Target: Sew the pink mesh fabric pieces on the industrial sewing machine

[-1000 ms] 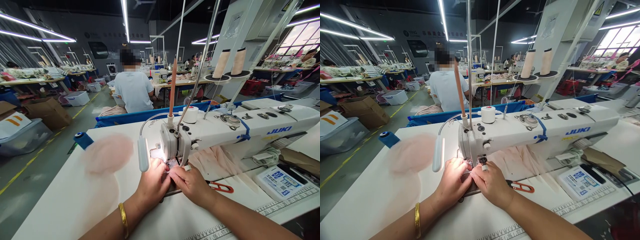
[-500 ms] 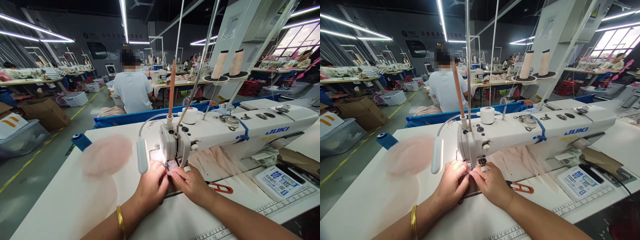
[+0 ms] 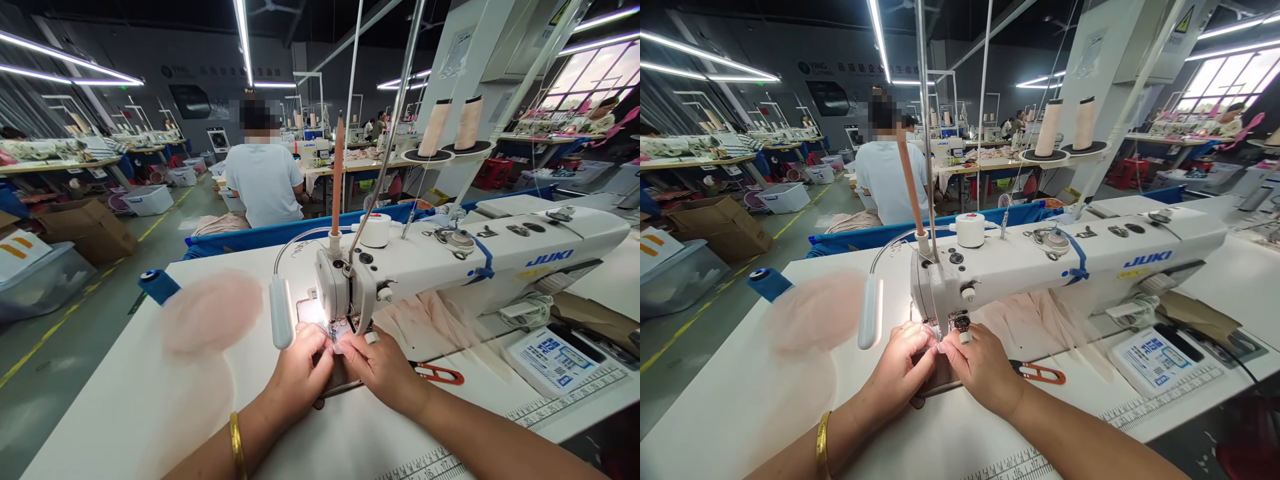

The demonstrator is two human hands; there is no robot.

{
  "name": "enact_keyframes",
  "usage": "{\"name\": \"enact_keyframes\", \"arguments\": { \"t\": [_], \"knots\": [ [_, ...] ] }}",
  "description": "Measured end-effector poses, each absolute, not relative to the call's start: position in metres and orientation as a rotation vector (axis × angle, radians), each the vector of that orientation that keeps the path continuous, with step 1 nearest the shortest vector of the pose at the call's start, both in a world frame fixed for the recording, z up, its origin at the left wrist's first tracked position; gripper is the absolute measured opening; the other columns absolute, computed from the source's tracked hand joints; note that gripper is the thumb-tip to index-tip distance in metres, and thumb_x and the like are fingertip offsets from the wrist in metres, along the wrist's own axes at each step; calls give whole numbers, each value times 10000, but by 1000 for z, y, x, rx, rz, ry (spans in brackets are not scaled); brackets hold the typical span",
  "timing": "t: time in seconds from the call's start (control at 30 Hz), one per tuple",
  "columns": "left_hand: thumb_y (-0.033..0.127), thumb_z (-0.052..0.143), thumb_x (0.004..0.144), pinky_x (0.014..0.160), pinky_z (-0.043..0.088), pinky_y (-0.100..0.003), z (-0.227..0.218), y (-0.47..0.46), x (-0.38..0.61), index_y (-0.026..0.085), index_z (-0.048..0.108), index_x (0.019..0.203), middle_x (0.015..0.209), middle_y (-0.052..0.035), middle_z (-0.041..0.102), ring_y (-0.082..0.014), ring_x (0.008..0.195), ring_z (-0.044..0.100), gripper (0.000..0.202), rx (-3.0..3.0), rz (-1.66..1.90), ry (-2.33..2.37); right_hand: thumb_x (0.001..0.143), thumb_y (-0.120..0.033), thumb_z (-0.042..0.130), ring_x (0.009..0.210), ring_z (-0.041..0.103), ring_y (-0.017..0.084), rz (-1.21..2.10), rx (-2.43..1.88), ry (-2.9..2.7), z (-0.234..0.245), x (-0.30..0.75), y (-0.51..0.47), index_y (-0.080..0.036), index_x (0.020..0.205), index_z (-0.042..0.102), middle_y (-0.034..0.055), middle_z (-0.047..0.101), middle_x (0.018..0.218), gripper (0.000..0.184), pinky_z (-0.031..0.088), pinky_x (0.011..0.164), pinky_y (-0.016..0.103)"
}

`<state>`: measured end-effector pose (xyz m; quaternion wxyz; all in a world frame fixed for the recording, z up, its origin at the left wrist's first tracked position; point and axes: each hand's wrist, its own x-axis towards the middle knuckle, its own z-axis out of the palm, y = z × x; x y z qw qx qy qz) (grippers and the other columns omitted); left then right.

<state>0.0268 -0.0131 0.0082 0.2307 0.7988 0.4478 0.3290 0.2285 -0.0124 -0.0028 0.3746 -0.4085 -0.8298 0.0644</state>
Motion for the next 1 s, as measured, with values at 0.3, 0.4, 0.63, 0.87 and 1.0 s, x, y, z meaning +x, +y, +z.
{"name": "enact_keyframes", "arguments": {
  "t": [0.3, 0.4, 0.63, 0.87, 1.0],
  "knots": [
    [200, 479, 973, 865, 472, -341, 8, -12, 27, 220, 510, 680, 815, -18, 661, -205, 879, 588, 295, 2075, 825, 1224, 1055, -269, 444, 697, 599, 186, 410, -1108, -2115, -3, 227, -16, -218, 893, 658, 13, 690, 765, 274, 426, 711, 294],
    [189, 495, 947, 822, 499, -340, 7, -14, 25, 232, 596, 839, 892, -27, 670, -218, 911, 607, 154, 2070, 892, 1271, 1040, -264, 436, 682, 595, 183, 522, -1156, -2091, -3, 227, -17, -222, 888, 648, 0, 670, 727, 264, 428, 692, 290],
    [139, 555, 884, 769, 541, -345, 5, -21, 24, 248, 631, 929, 983, -53, 647, -237, 945, 644, 140, 2255, 1089, 1304, 1003, -305, 462, 738, 623, 192, 769, -1202, -1979, 3, 225, -14, -226, 798, 633, 2, 655, 724, 279, 454, 699, 285],
    [146, 577, 925, 797, 536, -366, -1, -17, 25, 229, 668, 904, 1020, -87, 646, -261, 1006, 632, 124, 2425, 1128, 1310, 1009, -299, 461, 751, 624, 194, 753, -1178, -1993, -1, 224, -14, -225, 822, 643, 6, 670, 741, 271, 461, 709, 293],
    [97, 575, 906, 804, 513, -358, 0, -16, 29, 223, 645, 829, 973, -84, 652, -252, 942, 593, 163, 2516, 1196, 1295, 1027, -290, 451, 705, 602, 188, 696, -1166, -2035, -3, 225, -15, -232, 858, 643, -5, 661, 716, 263, 452, 681, 293]
  ]
}}
